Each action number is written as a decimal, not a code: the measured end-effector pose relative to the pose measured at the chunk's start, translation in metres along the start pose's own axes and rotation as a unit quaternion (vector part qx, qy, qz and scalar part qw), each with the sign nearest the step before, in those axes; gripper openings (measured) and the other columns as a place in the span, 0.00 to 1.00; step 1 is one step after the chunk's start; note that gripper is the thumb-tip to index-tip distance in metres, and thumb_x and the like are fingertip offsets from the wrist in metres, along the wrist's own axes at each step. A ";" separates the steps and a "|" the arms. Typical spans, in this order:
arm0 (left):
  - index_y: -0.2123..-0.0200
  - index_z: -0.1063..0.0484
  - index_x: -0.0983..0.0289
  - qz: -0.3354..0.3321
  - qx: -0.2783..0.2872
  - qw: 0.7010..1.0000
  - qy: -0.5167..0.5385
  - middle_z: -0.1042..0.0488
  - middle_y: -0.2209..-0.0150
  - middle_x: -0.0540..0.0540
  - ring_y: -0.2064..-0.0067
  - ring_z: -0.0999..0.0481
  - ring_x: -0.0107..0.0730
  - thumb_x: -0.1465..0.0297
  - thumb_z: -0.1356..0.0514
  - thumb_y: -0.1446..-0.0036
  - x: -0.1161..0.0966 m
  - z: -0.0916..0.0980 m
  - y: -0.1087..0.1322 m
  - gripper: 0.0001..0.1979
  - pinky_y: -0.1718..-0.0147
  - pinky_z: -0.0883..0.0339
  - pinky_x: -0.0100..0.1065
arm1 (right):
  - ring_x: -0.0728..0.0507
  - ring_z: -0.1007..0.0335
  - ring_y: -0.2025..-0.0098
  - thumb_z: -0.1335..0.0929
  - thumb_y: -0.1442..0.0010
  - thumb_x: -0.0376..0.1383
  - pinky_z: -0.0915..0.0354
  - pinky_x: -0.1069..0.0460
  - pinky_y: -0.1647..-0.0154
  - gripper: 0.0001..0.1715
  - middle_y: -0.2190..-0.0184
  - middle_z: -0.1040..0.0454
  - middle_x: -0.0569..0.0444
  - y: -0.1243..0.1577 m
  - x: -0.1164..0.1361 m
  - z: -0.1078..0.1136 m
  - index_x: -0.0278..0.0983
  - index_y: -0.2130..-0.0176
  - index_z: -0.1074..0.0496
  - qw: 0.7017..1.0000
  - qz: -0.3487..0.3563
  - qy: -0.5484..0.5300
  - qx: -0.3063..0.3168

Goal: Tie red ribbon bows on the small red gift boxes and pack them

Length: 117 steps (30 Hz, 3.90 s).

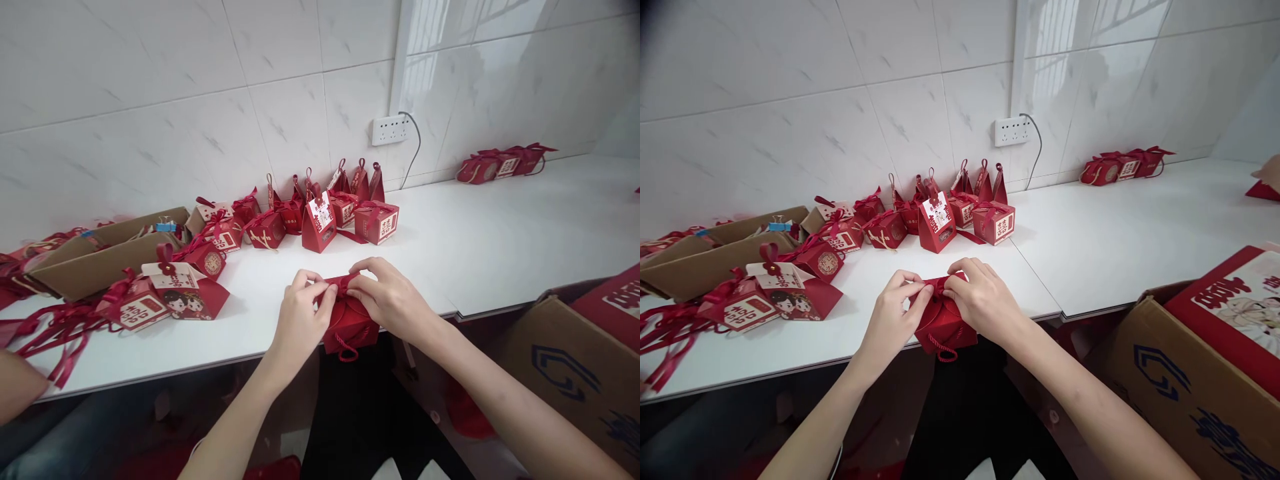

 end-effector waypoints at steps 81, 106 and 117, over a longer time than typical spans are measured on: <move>0.80 0.39 0.63 0.256 -0.126 0.834 0.473 0.41 0.78 0.46 0.76 0.44 0.22 0.66 0.41 0.52 0.049 -0.039 0.040 0.12 0.76 0.46 0.26 | 0.36 0.43 0.39 0.30 0.50 0.50 0.39 0.43 0.46 0.20 0.48 0.31 0.42 0.041 -0.042 -0.035 0.37 0.79 0.30 0.787 -0.433 -0.438 0.047; 0.80 0.43 0.63 0.237 -0.057 0.866 0.438 0.43 0.78 0.47 0.74 0.44 0.25 0.61 0.43 0.48 0.051 -0.035 0.036 0.16 0.75 0.46 0.28 | 0.40 0.30 0.53 0.25 0.57 0.46 0.35 0.47 0.53 0.22 0.49 0.31 0.43 0.048 -0.050 -0.042 0.33 0.83 0.33 0.684 -0.499 -0.529 0.062; 0.77 0.43 0.63 0.193 0.010 0.889 0.415 0.46 0.76 0.46 0.73 0.48 0.24 0.57 0.43 0.44 0.062 -0.039 0.039 0.18 0.73 0.49 0.27 | 0.38 0.32 0.51 0.24 0.59 0.48 0.37 0.46 0.50 0.22 0.44 0.35 0.43 0.049 -0.049 -0.042 0.32 0.81 0.29 0.678 -0.488 -0.542 0.098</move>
Point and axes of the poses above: each hand's wrist, its own y-axis away from the middle knuckle, its own z-axis out of the back of the hand, x = y × z, the point moved 7 cm from there along -y, towards the middle knuckle
